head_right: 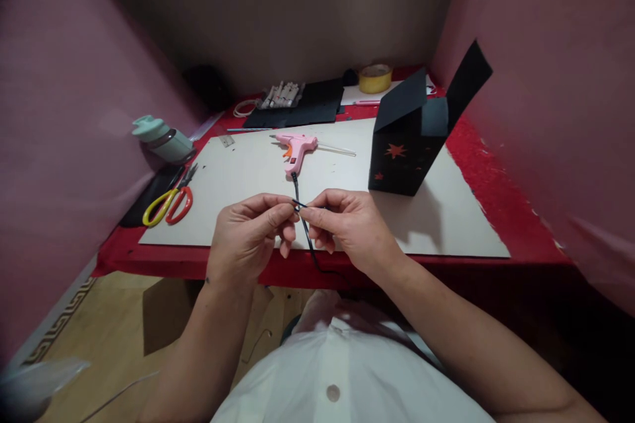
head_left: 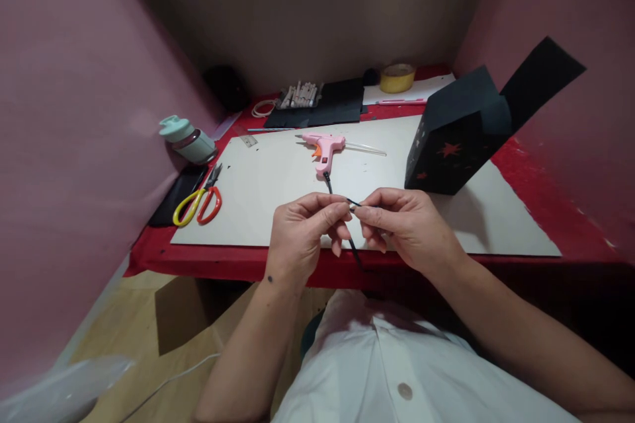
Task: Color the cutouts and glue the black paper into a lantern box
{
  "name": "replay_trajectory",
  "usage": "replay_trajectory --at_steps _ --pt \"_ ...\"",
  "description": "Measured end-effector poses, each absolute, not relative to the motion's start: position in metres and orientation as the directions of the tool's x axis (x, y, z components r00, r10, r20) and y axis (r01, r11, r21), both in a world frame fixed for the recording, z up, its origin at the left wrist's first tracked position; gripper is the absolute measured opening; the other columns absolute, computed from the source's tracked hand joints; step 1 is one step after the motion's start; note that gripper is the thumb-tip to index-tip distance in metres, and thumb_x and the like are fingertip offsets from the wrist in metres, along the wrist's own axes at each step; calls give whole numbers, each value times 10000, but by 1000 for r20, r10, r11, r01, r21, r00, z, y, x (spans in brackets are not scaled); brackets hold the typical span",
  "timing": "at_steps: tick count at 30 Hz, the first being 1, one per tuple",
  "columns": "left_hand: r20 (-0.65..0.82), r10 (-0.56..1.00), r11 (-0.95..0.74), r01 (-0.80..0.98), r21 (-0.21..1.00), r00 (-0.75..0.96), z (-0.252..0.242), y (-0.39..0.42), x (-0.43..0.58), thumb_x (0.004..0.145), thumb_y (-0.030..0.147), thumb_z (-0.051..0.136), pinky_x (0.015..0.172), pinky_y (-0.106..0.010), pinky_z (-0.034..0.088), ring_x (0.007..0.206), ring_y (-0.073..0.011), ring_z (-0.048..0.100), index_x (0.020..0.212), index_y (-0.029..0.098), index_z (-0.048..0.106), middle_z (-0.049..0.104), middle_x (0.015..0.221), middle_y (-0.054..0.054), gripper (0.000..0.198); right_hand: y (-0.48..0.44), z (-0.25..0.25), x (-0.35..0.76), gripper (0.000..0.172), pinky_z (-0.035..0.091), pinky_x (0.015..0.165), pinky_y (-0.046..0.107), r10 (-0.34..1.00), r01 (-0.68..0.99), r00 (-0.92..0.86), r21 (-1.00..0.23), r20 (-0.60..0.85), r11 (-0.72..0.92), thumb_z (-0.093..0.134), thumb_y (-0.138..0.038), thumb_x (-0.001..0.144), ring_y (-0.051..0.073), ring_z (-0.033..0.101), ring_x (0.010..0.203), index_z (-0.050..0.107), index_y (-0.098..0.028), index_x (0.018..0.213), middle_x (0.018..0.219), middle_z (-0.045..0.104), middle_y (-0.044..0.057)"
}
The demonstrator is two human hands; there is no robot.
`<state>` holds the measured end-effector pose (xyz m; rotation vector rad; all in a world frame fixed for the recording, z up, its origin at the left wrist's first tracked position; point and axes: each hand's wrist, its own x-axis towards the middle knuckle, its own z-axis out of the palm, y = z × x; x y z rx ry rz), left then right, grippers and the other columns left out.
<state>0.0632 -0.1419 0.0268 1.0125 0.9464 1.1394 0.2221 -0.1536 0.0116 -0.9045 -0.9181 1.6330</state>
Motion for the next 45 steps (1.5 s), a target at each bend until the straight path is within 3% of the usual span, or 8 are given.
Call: replay_trajectory --at_steps 12,17,21,23,28,33,38,45 --pt "-53 970 88 -139 986 239 26 -142 60 816 290 783 359 -170 471 426 -85 552 787 164 707 627 557 29 150 -154 14 225 361 394 372 180 967 -286 -225 -940 -121 -184 876 -446 671 80 525 420 668 -151 672 529 636 -1" --pt "46 984 -24 -128 992 172 27 -141 58 839 309 759 375 -165 414 454 -71 512 797 180 660 582 601 45 168 -156 16 233 273 443 426 213 953 -184 -271 -964 -137 -191 782 -428 771 101 564 478 736 -163 815 618 685 20" --pt "159 976 -168 54 984 148 36 -144 51 885 275 715 444 -196 389 502 -77 492 807 193 674 572 631 37 120 -164 30 242 239 471 535 231 982 96 69 -981 173 166 765 -266 780 87 555 623 792 -199 1008 1036 758 63" --pt "262 946 -298 191 935 193 42 -147 50 901 239 698 545 -225 426 595 -97 524 788 196 680 589 686 19 122 -168 38 243 216 447 517 226 945 180 140 -946 296 270 737 -258 813 78 541 602 804 -210 1012 1039 759 55" --pt "456 825 -549 283 786 333 51 -153 55 918 175 683 705 -265 450 796 -144 561 782 203 698 598 792 -12 140 -166 42 238 258 325 323 186 935 -174 -344 -973 -85 -152 695 -360 840 74 450 326 795 -143 937 445 590 -16" --pt "444 833 -533 262 804 330 49 -153 57 895 167 711 716 -274 451 798 -152 558 793 214 727 591 803 -16 113 -162 36 232 278 437 311 169 868 -428 -476 -826 -141 -368 865 -337 690 109 620 408 719 -104 734 642 702 37" --pt "376 880 -412 74 908 289 39 -148 54 844 193 779 775 -271 497 850 -158 607 845 253 806 650 844 -19 65 -162 35 231 314 416 265 156 878 -491 -449 -776 -164 -396 908 -323 637 99 583 349 666 -125 666 579 677 1" --pt "129 935 -76 -170 983 330 29 -143 50 804 205 818 589 -219 507 646 -114 634 852 251 826 749 754 -4 67 -162 33 232 249 413 261 145 870 -505 -464 -758 -165 -413 880 -295 673 98 576 341 712 -112 687 562 688 19"
